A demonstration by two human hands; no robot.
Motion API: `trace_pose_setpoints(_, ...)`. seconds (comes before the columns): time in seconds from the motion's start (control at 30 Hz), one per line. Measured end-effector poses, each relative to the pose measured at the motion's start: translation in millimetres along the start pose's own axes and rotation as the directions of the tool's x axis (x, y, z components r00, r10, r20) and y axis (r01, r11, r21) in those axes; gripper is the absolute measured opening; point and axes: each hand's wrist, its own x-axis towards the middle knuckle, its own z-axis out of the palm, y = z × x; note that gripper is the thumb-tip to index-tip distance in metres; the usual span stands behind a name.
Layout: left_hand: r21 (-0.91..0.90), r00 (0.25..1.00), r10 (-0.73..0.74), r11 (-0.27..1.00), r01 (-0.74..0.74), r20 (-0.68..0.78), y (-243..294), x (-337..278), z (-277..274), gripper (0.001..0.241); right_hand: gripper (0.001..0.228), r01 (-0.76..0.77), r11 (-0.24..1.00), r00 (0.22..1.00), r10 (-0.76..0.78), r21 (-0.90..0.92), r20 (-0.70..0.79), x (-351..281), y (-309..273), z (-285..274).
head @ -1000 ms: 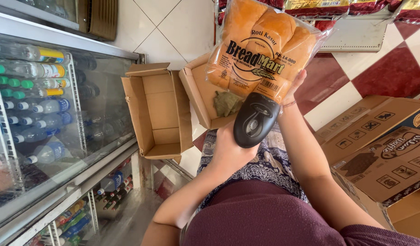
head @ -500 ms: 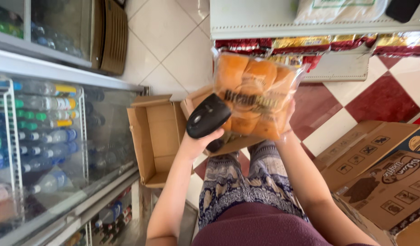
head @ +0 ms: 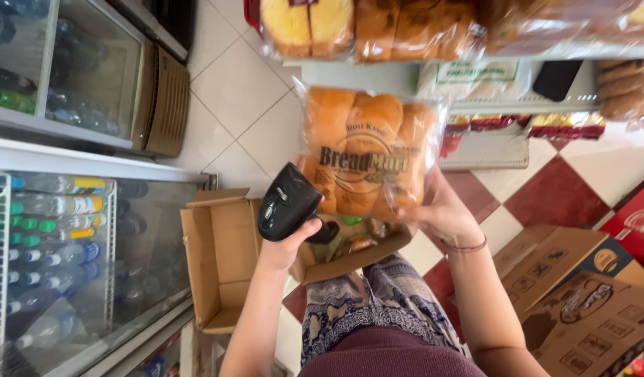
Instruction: The person wipes a shelf with a cloth, then takes bread products one at a time from a box, scans each one with a handheld scanner, and places them onto the store shelf.
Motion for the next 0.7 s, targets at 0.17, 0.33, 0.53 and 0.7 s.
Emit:
trace_pose_setpoints(0.17,-0.102,0.946,0.319,0.944,-0.313,0.051,40,52,47,0.077,0.086,0.146,0.974,0.982,-0.122,0.172,-0.143,38,-33,-8)
trace_pose_setpoints(0.33,0.014,0.975,0.204,0.978,-0.206,0.085,36,107,62,0.060,0.062,0.232,0.934,0.952,-0.161,0.271,-0.261,75,-44,-33)
trace_pose_setpoints(0.53,-0.111,0.958,0.284,0.954,-0.279,0.035,16,141,69,0.058,0.033,0.265,0.913,0.924,-0.149,0.309,-0.352,102,-40,-62)
trace_pose_setpoints(0.7,0.056,0.938,0.342,0.939,-0.339,-0.050,-5,146,79,0.037,0.034,0.250,0.914,0.908,-0.106,0.320,-0.404,109,-49,-53)
